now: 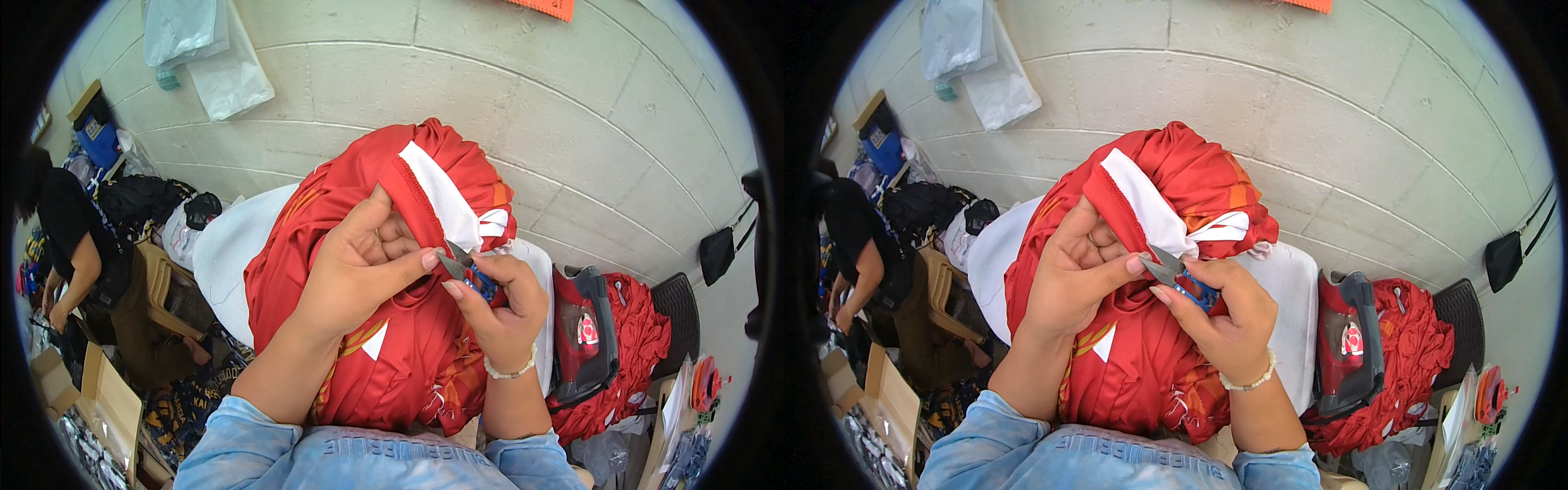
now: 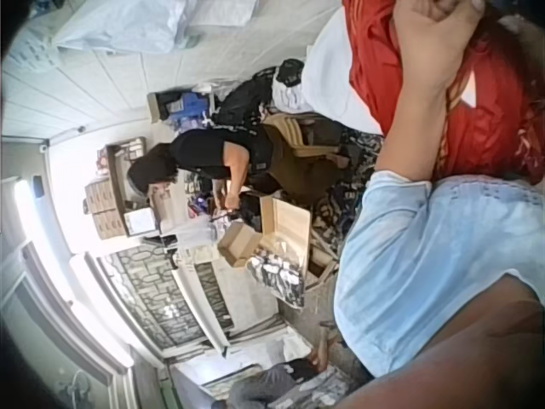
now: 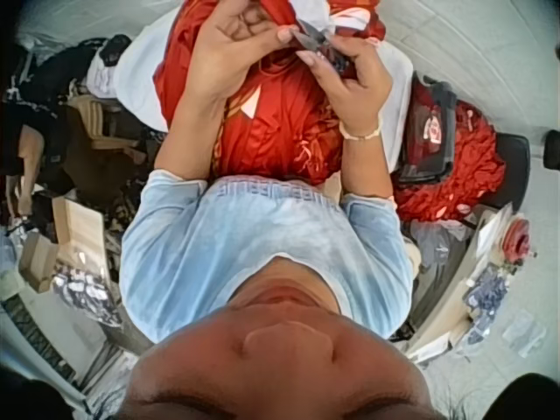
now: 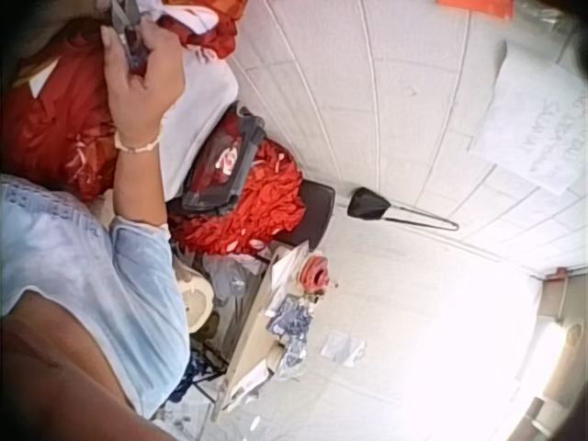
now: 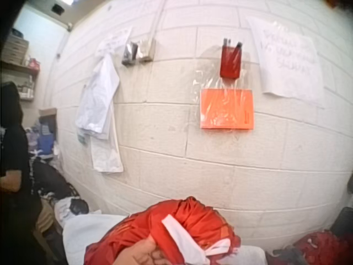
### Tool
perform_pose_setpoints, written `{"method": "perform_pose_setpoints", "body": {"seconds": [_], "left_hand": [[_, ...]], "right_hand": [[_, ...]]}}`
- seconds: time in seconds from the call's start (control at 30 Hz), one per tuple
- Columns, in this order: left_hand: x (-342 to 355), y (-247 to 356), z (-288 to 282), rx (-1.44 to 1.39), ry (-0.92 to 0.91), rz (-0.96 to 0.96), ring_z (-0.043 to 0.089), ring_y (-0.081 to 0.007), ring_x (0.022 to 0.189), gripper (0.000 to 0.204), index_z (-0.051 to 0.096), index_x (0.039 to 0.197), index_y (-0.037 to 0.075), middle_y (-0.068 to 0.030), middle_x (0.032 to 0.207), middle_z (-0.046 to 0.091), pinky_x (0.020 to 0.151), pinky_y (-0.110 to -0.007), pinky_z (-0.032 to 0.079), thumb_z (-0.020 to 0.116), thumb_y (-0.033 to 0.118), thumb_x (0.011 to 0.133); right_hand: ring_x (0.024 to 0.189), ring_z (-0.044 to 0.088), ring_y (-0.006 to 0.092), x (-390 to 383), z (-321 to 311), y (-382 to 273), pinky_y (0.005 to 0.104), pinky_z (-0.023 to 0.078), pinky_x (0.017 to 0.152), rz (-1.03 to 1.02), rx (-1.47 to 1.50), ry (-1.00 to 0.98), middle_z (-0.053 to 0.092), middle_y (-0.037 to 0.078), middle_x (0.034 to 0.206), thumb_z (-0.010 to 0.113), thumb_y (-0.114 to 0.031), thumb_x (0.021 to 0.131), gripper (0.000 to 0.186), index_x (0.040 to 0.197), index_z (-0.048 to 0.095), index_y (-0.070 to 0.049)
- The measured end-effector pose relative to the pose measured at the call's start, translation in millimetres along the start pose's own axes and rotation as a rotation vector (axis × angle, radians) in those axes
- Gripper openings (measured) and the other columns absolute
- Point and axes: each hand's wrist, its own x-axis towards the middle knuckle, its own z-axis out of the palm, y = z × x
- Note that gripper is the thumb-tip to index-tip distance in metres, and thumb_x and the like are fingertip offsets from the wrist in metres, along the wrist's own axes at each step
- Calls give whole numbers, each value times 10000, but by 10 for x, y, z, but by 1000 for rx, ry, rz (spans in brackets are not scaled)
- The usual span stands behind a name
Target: The person uses a small knife to cut along the seam of a red and white fabric item. They hold the fabric with one hand and carefully slice the stitching with the other, occasionally adjusting the fabric to continue the cut.
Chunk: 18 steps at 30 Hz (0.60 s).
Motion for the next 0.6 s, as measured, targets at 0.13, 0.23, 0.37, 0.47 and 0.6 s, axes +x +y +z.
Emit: {"method": "perform_pose_setpoints", "body": {"seconds": [0.13, 0.23, 0.37, 0.47, 0.6], "left_hand": [[3, -4, 3, -18, 0, -2, 588, -140, 1038, 655, 303, 1415, -7, -93, 1164, 590, 894, -266, 490, 608, -86, 841], [2, -5, 5, -18, 5, -6, 587, -142, 1042, 648, 310, 1412, -6, -93, 1164, 589, 897, -268, 488, 606, -86, 842], [2, 1, 2, -15, -3, -4, 585, -143, 1046, 646, 315, 1407, -7, -94, 1165, 588, 900, -268, 488, 614, -83, 839], [4, 8, 9, 2, 2, -8, 585, -143, 1046, 652, 312, 1408, -8, -92, 1167, 586, 899, -268, 487, 620, -80, 837], [3, 29, 33, 13, 21, -22, 586, -145, 1048, 660, 304, 1415, -9, -88, 1173, 582, 899, -270, 486, 617, -82, 839]], "right_hand": [[681, 634, 148, 5, 10, -1, 238, 498, 623, -5, 7, 13, 675, 116, 842, 832, -63, 678, 307, 906, 642, 17], [682, 633, 144, 0, 20, 4, 238, 499, 623, -2, 13, 17, 674, 116, 836, 829, -64, 684, 301, 907, 642, 15], [684, 633, 138, -16, 23, 14, 243, 501, 624, 21, 24, 14, 672, 113, 831, 827, -72, 690, 294, 902, 642, 12], [692, 635, 134, -16, 25, 17, 238, 497, 623, 15, -52, 25, 669, 112, 819, 823, -79, 698, 274, 883, 640, 8], [646, 554, 91, -12, 84, -1, 204, 444, 613, 182, 200, 76, 612, 36, 750, 766, -82, 772, 207, 905, 626, -6]]}}
